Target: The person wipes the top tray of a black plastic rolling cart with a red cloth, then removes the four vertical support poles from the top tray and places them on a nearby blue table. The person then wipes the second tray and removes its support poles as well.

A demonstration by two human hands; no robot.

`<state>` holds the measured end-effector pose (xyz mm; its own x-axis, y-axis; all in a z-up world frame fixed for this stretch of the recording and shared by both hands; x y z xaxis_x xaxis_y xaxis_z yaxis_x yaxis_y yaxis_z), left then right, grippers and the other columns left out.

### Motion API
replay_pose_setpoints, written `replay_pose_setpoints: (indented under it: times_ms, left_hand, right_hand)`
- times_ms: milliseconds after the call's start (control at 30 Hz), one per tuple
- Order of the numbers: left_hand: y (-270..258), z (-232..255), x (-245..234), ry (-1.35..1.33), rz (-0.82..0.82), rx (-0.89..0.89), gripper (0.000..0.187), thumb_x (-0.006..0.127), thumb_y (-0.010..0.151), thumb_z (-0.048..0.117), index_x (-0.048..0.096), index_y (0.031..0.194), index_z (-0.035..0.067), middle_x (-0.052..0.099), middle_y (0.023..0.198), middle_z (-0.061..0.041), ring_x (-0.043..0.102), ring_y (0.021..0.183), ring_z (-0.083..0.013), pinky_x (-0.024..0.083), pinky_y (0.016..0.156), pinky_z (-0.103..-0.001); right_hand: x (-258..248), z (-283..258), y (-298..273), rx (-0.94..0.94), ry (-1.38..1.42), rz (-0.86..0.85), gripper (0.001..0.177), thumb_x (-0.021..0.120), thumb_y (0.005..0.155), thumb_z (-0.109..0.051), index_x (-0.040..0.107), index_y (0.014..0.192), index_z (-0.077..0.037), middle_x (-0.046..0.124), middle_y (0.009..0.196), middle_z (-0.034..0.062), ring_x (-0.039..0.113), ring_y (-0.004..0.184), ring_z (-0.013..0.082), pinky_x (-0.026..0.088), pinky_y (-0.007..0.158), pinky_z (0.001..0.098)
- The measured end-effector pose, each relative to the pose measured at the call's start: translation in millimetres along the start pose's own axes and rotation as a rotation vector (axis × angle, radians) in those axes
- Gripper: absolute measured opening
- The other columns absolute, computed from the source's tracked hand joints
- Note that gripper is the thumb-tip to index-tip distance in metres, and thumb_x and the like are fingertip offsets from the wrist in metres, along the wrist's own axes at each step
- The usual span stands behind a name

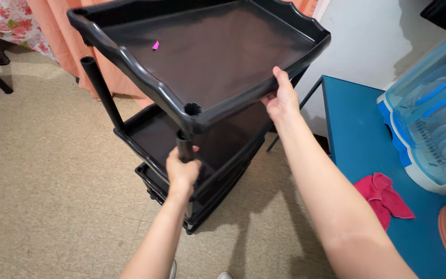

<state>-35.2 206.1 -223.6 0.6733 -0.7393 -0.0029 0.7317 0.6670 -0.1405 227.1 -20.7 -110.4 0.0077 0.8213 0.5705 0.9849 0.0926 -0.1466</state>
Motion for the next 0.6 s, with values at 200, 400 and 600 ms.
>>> replay_pose_setpoints:
  times_ms: [200,400,600]
  left_hand:
    - [70.7,-6.4,-48.7,0.079,0.052,0.02,0.031,0.073,0.069,-0.009,0.07,0.096,0.006,0.073,0.088,-0.007,0.067,0.079,-0.0168,0.054,0.072,-0.032]
    - [129.6,-4.2,-104.9,0.009,-0.061,0.066,0.033,0.078,0.075,-0.004,0.065,0.105,0.001,0.072,0.096,-0.008,0.068,0.083,-0.0169,0.057,0.073,-0.032]
    - [104.8,2.5,-93.4,0.11,-0.195,0.184,0.043,0.074,0.073,-0.004,0.069,0.115,0.003,0.074,0.095,-0.006,0.066,0.082,-0.0184,0.054,0.077,-0.032]
  right_hand:
    - [27.3,24.7,-30.8,-0.038,0.023,0.005,0.044,0.077,0.088,-0.028,0.06,0.121,-0.006,0.067,0.118,0.0113,0.067,0.107,0.0276,0.06,0.09,0.0511]
    - [59.5,64.5,-52.3,-0.096,0.013,0.072,0.041,0.077,0.087,-0.028,0.066,0.114,0.001,0.071,0.115,0.0105,0.071,0.105,0.0245,0.062,0.086,0.0485]
    - [71.3,72.5,-37.5,-0.122,0.068,0.152,0.037,0.076,0.086,-0.026,0.066,0.111,-0.001,0.073,0.104,0.0096,0.073,0.093,0.0259,0.063,0.077,0.0506]
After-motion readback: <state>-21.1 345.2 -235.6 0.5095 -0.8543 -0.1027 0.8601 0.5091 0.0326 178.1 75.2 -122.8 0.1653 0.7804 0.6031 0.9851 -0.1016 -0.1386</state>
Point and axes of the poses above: each hand's wrist, its own y-axis towards the middle knuckle, its own x-axis out of the palm, z = x × y, the point moved 8 cm from there along y, towards the middle knuckle
